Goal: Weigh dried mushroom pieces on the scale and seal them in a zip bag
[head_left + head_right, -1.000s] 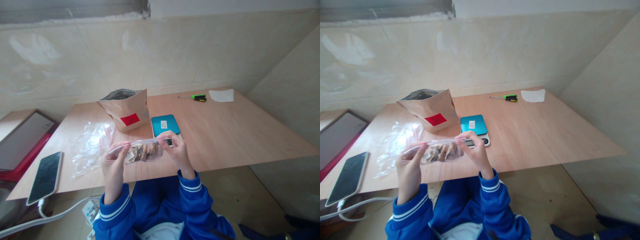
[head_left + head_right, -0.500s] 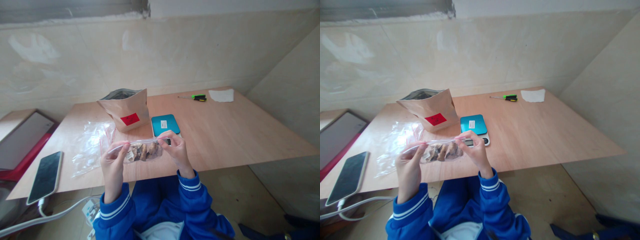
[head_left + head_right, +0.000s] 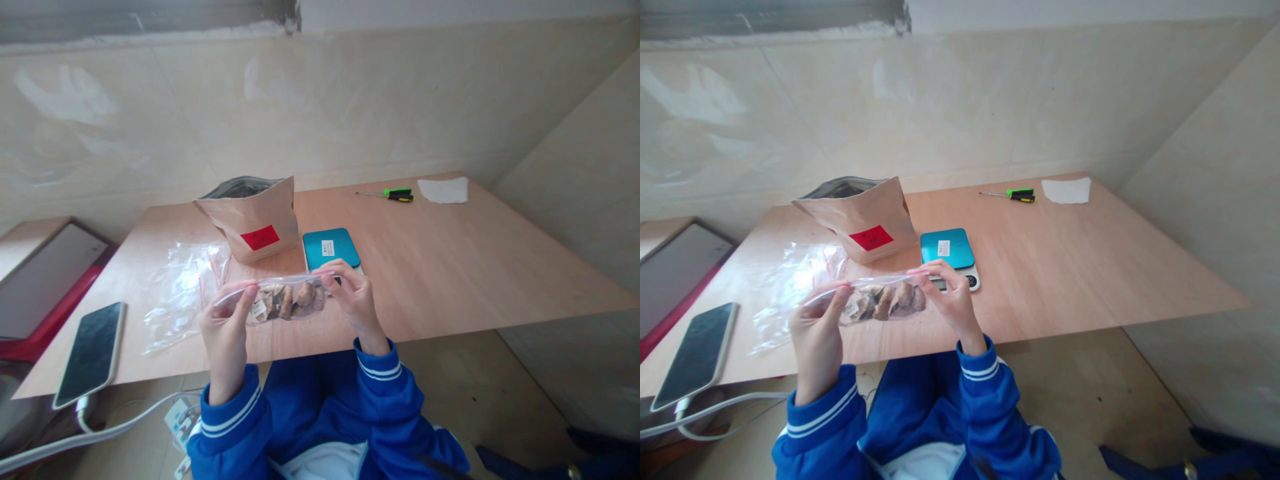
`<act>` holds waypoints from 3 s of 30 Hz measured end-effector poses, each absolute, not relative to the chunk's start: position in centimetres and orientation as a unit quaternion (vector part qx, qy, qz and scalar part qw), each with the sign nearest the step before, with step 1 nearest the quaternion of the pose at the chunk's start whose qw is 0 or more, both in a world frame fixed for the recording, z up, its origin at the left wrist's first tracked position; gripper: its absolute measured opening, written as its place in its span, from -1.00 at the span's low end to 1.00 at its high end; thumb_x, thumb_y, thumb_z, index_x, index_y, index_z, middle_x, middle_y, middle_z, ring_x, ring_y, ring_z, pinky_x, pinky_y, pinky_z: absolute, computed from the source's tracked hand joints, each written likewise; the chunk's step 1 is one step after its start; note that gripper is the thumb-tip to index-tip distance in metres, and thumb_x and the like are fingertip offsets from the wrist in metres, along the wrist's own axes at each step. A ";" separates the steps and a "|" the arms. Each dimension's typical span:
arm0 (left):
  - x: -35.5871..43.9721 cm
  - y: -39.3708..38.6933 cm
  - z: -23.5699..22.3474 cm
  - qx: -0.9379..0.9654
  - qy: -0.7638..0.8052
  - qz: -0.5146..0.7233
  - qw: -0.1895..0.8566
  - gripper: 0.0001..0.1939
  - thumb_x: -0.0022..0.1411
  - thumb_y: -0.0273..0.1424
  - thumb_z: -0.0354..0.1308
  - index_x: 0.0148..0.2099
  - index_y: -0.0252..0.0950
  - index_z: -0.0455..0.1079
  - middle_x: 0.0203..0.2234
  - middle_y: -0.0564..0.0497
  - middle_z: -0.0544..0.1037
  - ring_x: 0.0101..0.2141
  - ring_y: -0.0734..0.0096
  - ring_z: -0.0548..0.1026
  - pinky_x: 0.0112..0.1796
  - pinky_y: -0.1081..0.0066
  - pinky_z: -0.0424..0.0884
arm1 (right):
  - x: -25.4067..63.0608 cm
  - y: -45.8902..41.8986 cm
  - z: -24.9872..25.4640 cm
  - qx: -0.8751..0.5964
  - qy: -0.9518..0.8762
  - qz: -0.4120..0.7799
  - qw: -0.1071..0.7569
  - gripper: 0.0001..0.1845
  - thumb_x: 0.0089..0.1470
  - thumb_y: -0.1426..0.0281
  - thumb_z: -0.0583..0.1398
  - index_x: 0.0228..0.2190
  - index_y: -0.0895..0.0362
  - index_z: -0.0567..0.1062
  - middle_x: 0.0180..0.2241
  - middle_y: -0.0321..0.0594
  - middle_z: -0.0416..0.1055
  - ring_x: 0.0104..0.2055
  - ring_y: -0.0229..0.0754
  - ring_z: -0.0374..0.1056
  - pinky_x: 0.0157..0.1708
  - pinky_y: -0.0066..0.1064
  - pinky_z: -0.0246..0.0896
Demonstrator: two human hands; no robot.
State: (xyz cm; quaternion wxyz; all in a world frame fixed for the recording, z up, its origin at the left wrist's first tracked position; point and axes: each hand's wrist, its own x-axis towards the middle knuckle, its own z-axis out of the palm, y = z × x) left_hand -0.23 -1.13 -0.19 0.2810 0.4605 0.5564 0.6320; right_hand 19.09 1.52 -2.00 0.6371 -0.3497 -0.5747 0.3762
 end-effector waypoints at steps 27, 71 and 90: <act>-0.3 -1.1 0.0 0.492 0.556 0.614 0.269 -0.83 0.11 -0.23 0.34 -0.34 -0.22 0.57 -0.46 0.09 0.62 -0.39 0.45 0.55 -0.37 0.50 0.44 | 19.4 1.1 -1.1 -0.360 -0.666 0.275 0.592 -0.93 0.12 0.46 0.25 -0.40 0.07 0.48 -0.36 -0.25 0.49 -0.23 -0.19 0.43 -0.15 -0.30 0.34; -0.2 -1.2 0.0 0.577 0.562 0.539 0.247 -0.83 0.18 -0.24 0.27 -0.34 -0.23 0.54 -0.43 0.04 0.59 -0.35 0.38 0.54 -0.34 0.44 0.46 | 19.1 0.4 -0.6 -0.495 -0.756 0.070 0.423 -0.78 0.17 0.62 0.12 -0.42 0.08 0.37 -0.38 -0.26 0.42 -0.27 -0.11 0.27 -0.16 -0.26 0.02; 0.0 -1.2 0.0 0.573 0.556 0.551 0.242 -0.87 0.17 -0.28 0.28 -0.34 -0.23 0.54 -0.41 0.03 0.61 -0.33 0.37 0.56 -0.30 0.42 0.47 | 18.8 -0.4 0.6 -0.476 -0.765 0.129 0.415 -0.89 0.14 0.48 0.20 -0.26 0.08 0.39 -0.25 -0.21 0.45 -0.13 -0.07 0.31 -0.04 -0.20 0.02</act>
